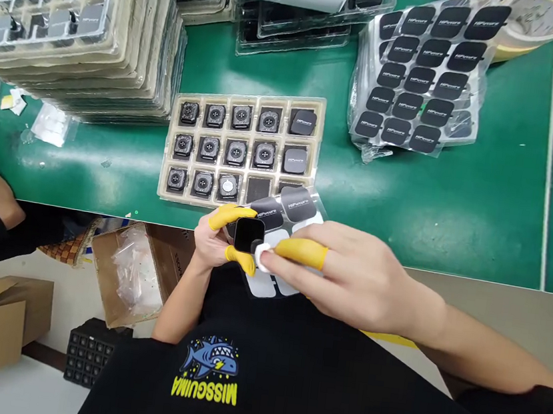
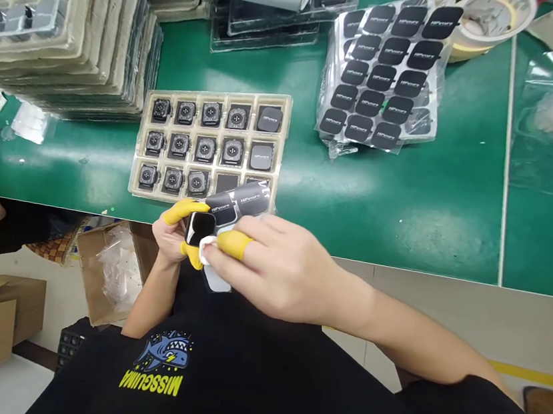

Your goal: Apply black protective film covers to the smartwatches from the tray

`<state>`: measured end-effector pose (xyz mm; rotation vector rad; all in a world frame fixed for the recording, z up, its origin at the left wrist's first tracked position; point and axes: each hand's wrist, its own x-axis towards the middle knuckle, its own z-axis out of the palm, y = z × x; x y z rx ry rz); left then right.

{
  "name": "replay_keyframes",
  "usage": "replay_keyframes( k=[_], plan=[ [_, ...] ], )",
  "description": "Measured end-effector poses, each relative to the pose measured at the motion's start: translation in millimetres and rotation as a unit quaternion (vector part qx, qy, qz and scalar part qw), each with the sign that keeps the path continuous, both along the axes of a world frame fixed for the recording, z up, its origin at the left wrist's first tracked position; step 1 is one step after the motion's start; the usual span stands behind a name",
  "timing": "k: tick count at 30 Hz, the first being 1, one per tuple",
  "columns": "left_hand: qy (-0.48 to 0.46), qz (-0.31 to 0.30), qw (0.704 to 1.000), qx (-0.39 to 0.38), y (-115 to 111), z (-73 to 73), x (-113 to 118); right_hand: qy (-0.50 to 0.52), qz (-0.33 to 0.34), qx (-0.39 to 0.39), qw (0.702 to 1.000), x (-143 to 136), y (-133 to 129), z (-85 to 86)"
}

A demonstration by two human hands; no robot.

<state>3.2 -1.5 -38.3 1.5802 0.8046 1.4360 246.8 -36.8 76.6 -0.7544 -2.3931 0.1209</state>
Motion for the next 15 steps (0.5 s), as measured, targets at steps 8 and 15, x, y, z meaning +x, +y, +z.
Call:
replay_keyframes(
  k=[8,15],
  plan=[
    [0.023,-0.013,0.999,0.031,-2.5,-1.7,-2.4,-0.015,-0.057,0.075,0.995,-18.0,20.4,-25.5],
    [0.000,0.014,1.000,-0.011,-1.1,-0.7,-4.5,0.034,-0.096,0.025,0.995,3.6,16.2,-14.5]
  ],
)
